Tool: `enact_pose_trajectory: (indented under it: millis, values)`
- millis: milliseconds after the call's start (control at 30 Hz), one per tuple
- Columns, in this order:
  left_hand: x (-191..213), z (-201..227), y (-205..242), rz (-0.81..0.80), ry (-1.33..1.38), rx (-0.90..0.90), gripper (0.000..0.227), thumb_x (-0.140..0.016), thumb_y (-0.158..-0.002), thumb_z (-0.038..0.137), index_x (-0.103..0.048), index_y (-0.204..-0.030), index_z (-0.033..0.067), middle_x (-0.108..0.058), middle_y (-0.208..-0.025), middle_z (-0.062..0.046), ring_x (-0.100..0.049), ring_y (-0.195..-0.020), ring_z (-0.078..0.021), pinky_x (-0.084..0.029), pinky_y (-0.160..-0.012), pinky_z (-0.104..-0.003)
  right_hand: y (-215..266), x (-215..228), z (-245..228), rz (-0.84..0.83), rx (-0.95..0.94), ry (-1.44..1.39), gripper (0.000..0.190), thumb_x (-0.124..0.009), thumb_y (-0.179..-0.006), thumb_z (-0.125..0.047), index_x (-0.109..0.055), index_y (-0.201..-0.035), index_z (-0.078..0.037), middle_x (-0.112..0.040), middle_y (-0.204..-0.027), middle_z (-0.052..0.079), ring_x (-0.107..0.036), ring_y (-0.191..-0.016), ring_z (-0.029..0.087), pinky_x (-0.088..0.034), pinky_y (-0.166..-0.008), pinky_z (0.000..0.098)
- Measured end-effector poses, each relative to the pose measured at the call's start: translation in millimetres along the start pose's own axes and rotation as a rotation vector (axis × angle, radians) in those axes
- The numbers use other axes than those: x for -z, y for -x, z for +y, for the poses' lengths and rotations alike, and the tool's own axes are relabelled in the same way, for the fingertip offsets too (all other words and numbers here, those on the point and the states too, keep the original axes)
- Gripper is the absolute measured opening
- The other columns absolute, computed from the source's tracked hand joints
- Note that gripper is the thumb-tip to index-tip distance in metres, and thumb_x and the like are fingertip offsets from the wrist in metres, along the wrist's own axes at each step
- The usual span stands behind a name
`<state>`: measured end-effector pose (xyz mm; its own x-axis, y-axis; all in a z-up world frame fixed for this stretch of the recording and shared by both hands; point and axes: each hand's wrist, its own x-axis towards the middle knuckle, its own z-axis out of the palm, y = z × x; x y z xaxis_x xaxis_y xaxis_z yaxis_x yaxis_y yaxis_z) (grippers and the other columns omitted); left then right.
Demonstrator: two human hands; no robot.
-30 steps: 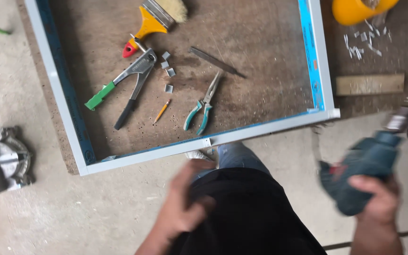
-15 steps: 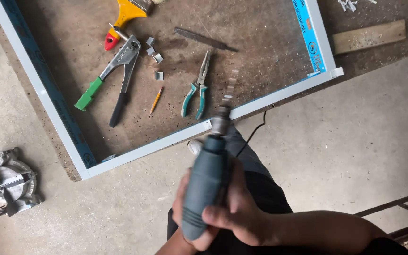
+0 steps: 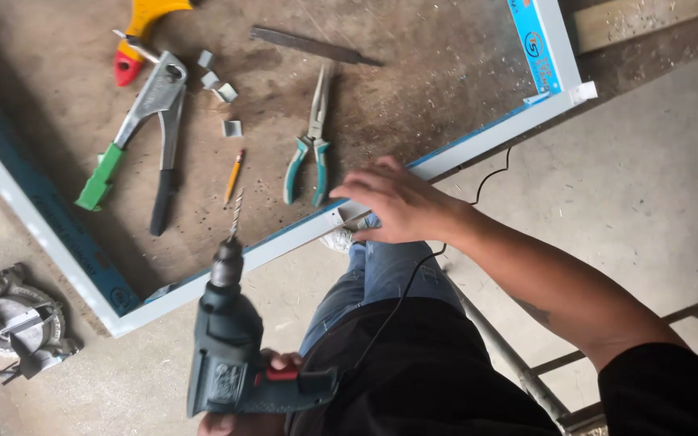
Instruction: The person marks a metal frame with a pencil, drills holes into it, and then uses a rivet gun to insert rivets. The person handles a pencil, a drill, and a rivet gun while working on the frame.
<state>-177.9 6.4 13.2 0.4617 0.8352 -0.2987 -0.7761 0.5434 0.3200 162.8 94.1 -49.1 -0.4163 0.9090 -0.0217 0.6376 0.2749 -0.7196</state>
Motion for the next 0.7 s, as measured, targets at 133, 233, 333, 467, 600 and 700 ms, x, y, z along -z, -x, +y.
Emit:
enact_pose_trajectory:
  millis: [133,233,333,467,600,700]
  values:
    - [9,0,-2,-0.002,-0.024,0.026,0.074,-0.074,-0.081,0.024,-0.047,-0.136,-0.0164,-0.060,-0.119,-0.034,-0.055,-0.116,-0.0469,-0.026,-0.111,-0.063,-9,-4,-4,-0.036,-0.006,0.059,0.049,-0.084,-0.084,-0.026,-0.066,-0.127,-0.011,-0.070,-0.102,0.011,-0.067,-0.098,0.031,-0.038,-0.102,0.0592]
    - [13,-2,-2,-0.004,-0.040,0.021,0.077,-0.074,-0.078,0.025,-0.047,-0.138,-0.0147,-0.060,-0.118,-0.035,-0.054,-0.115,-0.0494,-0.027,-0.108,-0.064,-8,-20,7,0.012,0.003,0.135,0.039,-0.083,-0.085,-0.031,-0.071,-0.119,-0.018,-0.071,-0.100,0.005,-0.068,-0.094,0.026,-0.036,-0.099,0.0572]
    - [22,9,-2,-0.011,-0.053,0.011,0.081,-0.073,-0.075,0.026,-0.047,-0.140,-0.0131,-0.060,-0.116,-0.035,-0.053,-0.115,-0.0520,-0.027,-0.106,-0.066,-7,-31,14,0.103,0.028,0.205,0.028,-0.082,-0.085,-0.035,-0.073,-0.110,-0.025,-0.071,-0.098,-0.003,-0.067,-0.091,0.019,-0.036,-0.097,0.0542]
    - [28,12,4,-0.015,-0.067,0.011,0.084,-0.072,-0.071,0.027,-0.046,-0.142,-0.0114,-0.059,-0.114,-0.036,-0.052,-0.115,-0.0545,-0.027,-0.103,-0.067,-8,-31,16,0.146,0.040,0.199,0.022,-0.083,-0.085,-0.037,-0.075,-0.102,-0.027,-0.071,-0.094,-0.005,-0.067,-0.085,0.016,-0.038,-0.097,0.0507]
    - [33,10,3,-0.043,-0.079,0.001,0.090,-0.072,-0.067,0.028,-0.046,-0.145,-0.0089,-0.059,-0.112,-0.037,-0.050,-0.114,-0.0584,-0.027,-0.100,-0.069,-7,-33,18,0.162,0.051,0.146,0.023,-0.085,-0.082,-0.033,-0.075,-0.102,-0.026,-0.072,-0.093,-0.005,-0.068,-0.083,0.017,-0.039,-0.096,0.0511]
    - [36,7,3,-0.062,-0.087,-0.010,0.094,-0.071,-0.064,0.029,-0.046,-0.147,-0.0072,-0.059,-0.110,-0.037,-0.049,-0.114,-0.0609,-0.028,-0.097,-0.071,-7,-32,20,0.169,0.041,0.116,0.024,-0.086,-0.081,-0.032,-0.075,-0.102,-0.027,-0.072,-0.092,-0.006,-0.068,-0.082,0.016,-0.039,-0.096,0.0502]
